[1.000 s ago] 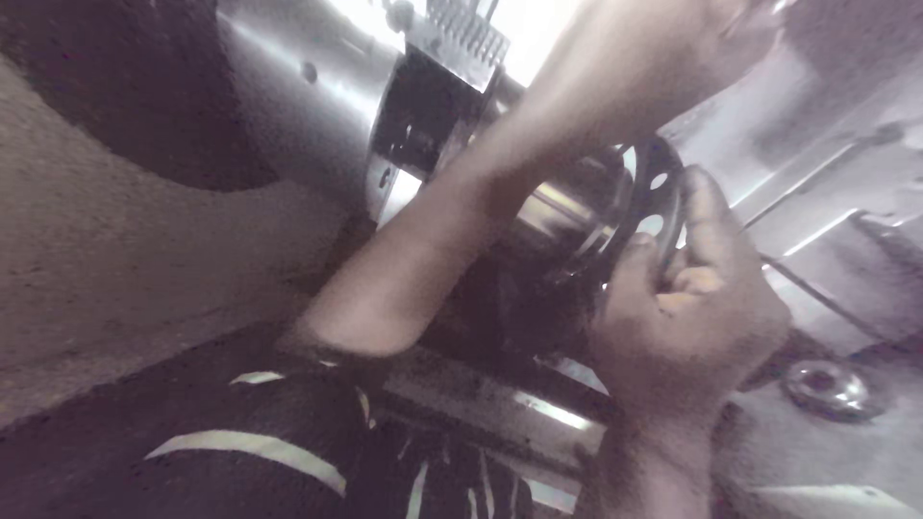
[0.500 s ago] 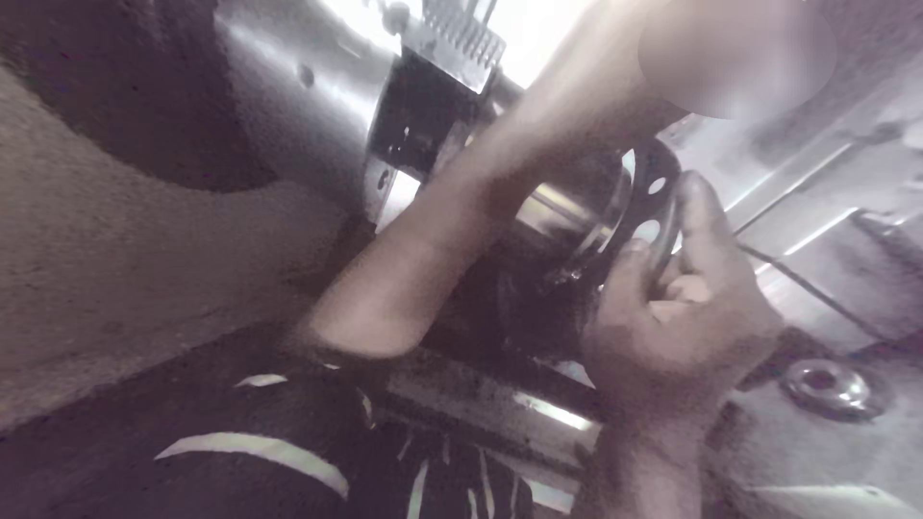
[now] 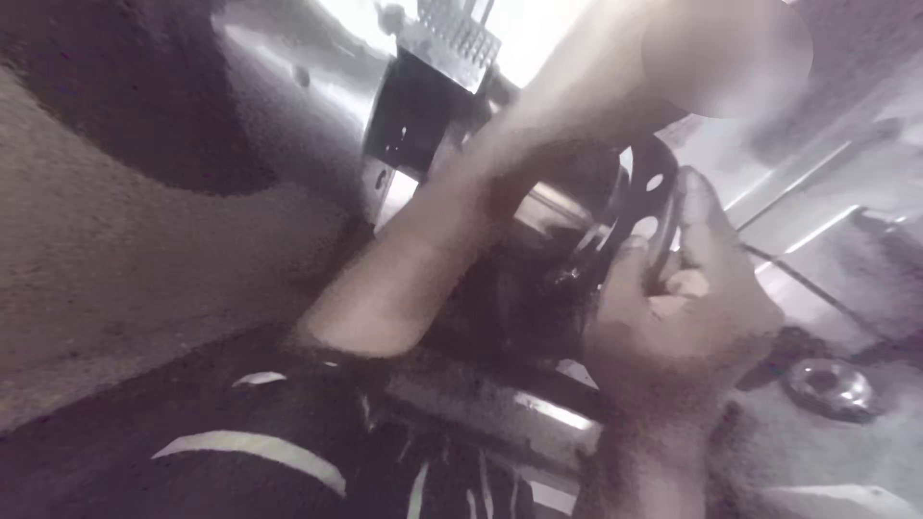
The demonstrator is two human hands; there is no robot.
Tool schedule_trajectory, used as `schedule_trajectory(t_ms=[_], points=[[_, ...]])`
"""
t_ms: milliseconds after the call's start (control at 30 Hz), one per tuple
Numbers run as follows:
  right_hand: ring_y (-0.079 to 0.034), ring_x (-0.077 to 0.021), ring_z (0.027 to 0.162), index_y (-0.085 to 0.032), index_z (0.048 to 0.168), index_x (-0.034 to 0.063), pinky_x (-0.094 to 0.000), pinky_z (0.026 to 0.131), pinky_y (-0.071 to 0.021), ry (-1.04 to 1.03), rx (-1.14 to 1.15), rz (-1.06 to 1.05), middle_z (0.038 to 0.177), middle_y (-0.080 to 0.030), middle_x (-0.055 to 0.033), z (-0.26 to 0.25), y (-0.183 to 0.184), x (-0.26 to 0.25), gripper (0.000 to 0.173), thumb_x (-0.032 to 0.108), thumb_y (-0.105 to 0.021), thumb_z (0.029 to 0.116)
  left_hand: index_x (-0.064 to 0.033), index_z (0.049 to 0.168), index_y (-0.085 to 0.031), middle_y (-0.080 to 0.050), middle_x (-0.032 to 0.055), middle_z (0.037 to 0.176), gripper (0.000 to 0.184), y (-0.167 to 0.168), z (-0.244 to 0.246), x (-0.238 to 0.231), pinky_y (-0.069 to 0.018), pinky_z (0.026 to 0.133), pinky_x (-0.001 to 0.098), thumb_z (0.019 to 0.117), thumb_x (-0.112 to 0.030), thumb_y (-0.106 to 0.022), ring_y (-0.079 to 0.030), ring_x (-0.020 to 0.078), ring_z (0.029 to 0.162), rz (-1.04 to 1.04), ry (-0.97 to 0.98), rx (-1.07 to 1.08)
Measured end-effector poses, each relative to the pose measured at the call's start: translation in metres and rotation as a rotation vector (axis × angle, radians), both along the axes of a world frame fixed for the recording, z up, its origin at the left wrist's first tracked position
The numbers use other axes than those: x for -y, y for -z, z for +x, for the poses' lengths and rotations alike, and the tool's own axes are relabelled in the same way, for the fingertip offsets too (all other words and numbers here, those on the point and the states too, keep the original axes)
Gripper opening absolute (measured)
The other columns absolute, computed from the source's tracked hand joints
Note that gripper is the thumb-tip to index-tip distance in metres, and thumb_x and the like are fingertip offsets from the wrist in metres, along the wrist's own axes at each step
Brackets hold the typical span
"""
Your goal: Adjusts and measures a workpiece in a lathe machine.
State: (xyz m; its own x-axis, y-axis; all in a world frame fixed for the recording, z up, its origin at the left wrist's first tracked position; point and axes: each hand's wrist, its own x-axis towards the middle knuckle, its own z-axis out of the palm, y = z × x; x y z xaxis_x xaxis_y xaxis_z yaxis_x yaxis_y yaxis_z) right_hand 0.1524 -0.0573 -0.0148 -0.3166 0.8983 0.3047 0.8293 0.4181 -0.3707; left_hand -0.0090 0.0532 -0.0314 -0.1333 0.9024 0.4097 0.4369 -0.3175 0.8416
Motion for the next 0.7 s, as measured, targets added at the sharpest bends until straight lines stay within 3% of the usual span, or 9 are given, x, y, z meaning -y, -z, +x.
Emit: schedule_trajectory(t_ms=[67, 167, 233, 400, 500, 600, 700], points=[[-0.045, -0.0037, 0.052, -0.058, 0.144, 0.0054, -0.0238, 0.049, -0.0389, 0.002, -0.016, -0.004, 0.081, -0.068, -0.0014, -0.0007, 0.0006, -0.0018, 0.046, 0.019, -0.056, 0.0999, -0.0099, 0.082, -0.076, -0.067, -0.0030, 0.069, 0.013, 0.0032, -0.0009, -0.0047, -0.0517, 0.057, 0.0210, 0.0869, -0.021, -0.081, -0.062, 0.0010, 0.062, -0.007, -0.008, 0.027], [-0.053, -0.0021, 0.055, -0.058, 0.144, 0.0065, -0.0229, 0.051, -0.0450, 0.011, -0.004, -0.010, 0.086, -0.073, -0.0021, -0.0009, 0.0007, 0.0008, 0.045, 0.021, -0.057, 0.1013, -0.0082, 0.080, -0.074, -0.065, -0.0027, 0.066, 0.014, 0.0023, -0.0019, -0.0042, -0.0509, 0.055, 0.0206, 0.0836, -0.018, -0.083, -0.060, 0.0014, 0.059, -0.003, -0.009, 0.079], [-0.048, -0.0061, 0.050, -0.058, 0.144, 0.0065, -0.0276, 0.048, -0.0411, 0.030, 0.001, -0.011, 0.075, -0.066, -0.0021, -0.0026, 0.0003, 0.0025, 0.047, 0.021, -0.056, 0.0998, -0.0081, 0.082, -0.074, -0.065, -0.0032, 0.068, 0.012, 0.0017, -0.0034, -0.0036, -0.0506, 0.056, 0.0197, 0.0858, -0.018, -0.080, -0.059, 0.0006, 0.060, 0.018, 0.033, 0.085], [-0.050, -0.0037, 0.054, -0.059, 0.143, 0.0061, -0.0241, 0.051, -0.0427, 0.000, -0.032, -0.016, 0.086, -0.071, -0.0029, -0.0007, 0.0008, -0.0007, 0.044, 0.019, -0.057, 0.1008, -0.0078, 0.079, -0.072, -0.061, -0.0037, 0.064, 0.015, 0.0011, -0.0012, 0.0005, -0.0481, 0.054, 0.0195, 0.0894, -0.017, -0.078, -0.056, 0.0005, 0.057, -0.061, 0.036, 0.103], [-0.050, -0.0058, 0.052, -0.059, 0.143, 0.0056, -0.0261, 0.049, -0.0427, -0.001, -0.019, -0.004, 0.082, -0.070, -0.0040, -0.0026, 0.0005, -0.0026, 0.046, 0.017, -0.056, 0.0990, -0.0051, 0.080, -0.071, -0.062, -0.0017, 0.065, 0.012, 0.0025, -0.0024, -0.0032, -0.0492, 0.053, 0.0189, 0.0883, -0.012, -0.076, -0.057, 0.0010, 0.057, 0.026, 0.047, 0.145], [-0.049, -0.0045, 0.053, -0.059, 0.143, 0.0071, -0.0246, 0.050, -0.0426, 0.011, -0.007, -0.032, 0.082, -0.069, -0.0020, 0.0004, -0.0003, -0.0008, 0.045, 0.018, -0.056, 0.1001, -0.0072, 0.083, -0.073, -0.063, -0.0026, 0.067, 0.014, 0.0016, -0.0003, 0.0021, -0.0485, 0.054, 0.0205, 0.0909, -0.018, -0.075, -0.057, 0.0010, 0.058, -0.047, 0.038, 0.063], [-0.056, -0.0050, 0.058, -0.058, 0.145, 0.0082, -0.0264, 0.054, -0.0470, 0.011, 0.013, -0.022, 0.090, -0.074, -0.0039, -0.0022, -0.0017, -0.0016, 0.046, 0.020, -0.055, 0.1005, -0.0074, 0.090, -0.074, -0.065, -0.0030, 0.072, 0.008, -0.0025, -0.0026, -0.0009, -0.0504, 0.058, 0.0195, 0.0894, -0.016, -0.074, -0.059, 0.0004, 0.063, -0.009, 0.024, 0.048]])
